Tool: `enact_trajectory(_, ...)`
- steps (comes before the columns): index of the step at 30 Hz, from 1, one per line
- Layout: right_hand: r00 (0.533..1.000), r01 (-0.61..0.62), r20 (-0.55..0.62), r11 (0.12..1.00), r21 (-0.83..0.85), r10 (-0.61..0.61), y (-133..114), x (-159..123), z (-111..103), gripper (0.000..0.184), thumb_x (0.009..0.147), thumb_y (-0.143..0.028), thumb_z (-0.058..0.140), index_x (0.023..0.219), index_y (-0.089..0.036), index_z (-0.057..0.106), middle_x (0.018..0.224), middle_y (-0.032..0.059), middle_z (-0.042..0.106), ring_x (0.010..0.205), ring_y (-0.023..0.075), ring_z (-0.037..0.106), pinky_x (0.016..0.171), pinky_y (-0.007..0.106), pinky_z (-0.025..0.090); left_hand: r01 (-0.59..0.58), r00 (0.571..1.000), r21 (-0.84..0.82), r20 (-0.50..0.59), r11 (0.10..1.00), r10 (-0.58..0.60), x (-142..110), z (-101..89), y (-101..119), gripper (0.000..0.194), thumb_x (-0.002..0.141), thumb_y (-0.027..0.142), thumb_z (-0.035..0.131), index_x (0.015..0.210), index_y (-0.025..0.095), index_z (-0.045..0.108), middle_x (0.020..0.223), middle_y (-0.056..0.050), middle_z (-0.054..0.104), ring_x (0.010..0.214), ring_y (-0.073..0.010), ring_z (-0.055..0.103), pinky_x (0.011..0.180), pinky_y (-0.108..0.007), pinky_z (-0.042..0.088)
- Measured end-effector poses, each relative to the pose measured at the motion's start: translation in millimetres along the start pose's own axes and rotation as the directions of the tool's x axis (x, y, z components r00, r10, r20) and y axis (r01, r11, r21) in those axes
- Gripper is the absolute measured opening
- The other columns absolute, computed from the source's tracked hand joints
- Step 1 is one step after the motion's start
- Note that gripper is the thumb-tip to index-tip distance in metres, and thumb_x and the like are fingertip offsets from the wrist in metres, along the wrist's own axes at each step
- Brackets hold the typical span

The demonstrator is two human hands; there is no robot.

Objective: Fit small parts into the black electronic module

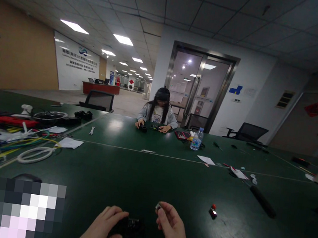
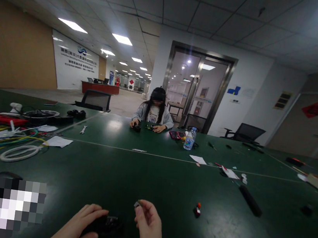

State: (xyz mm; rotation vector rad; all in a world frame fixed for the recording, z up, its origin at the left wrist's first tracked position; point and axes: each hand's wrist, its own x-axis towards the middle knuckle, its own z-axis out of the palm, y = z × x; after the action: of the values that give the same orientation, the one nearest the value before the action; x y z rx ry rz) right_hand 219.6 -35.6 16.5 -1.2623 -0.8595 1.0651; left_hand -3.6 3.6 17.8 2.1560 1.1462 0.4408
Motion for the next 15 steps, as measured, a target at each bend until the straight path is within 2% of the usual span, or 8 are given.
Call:
enact_trajectory(7, 0.999, 0.011, 0.035, 1.0, 0.007, -0.011, -1.9, -1.2, -0.3, 0.048, 0.062, -0.059, 0.066, 0.087, -0.019, 0.067, 0.075, 0.0036, 0.063, 0.064, 0.0158, 0.054, 0.058, 0.028, 0.043, -0.091, 0.993, 0.068, -0.066, 0.994, 0.096, 8.2, 19.4, -31.0, 0.044, 0.073, 0.018, 0.055, 0.116, 0.027, 0.055, 0.118, -0.005, 0.057, 0.107, -0.026, 0.049, 0.093, -0.037, 0.04)
enact_trajectory(15, 1.0, -0.01, 0.019, 0.982, 0.187, 0.007, 6.0, 0.4, -6.8, 0.053, 0.061, -0.056, 0.07, 0.1, -0.021, 0.063, 0.084, 0.0049, 0.064, 0.064, 0.0145, 0.053, 0.058, 0.027, 0.041, -0.087, 0.993, 0.073, -0.076, 0.994, 0.092, 8.8, 19.3, -26.3, 0.046, 0.075, 0.016, 0.051, 0.12, 0.028, 0.053, 0.121, -0.004, 0.055, 0.109, -0.0248, 0.049, 0.094, -0.036, 0.039)
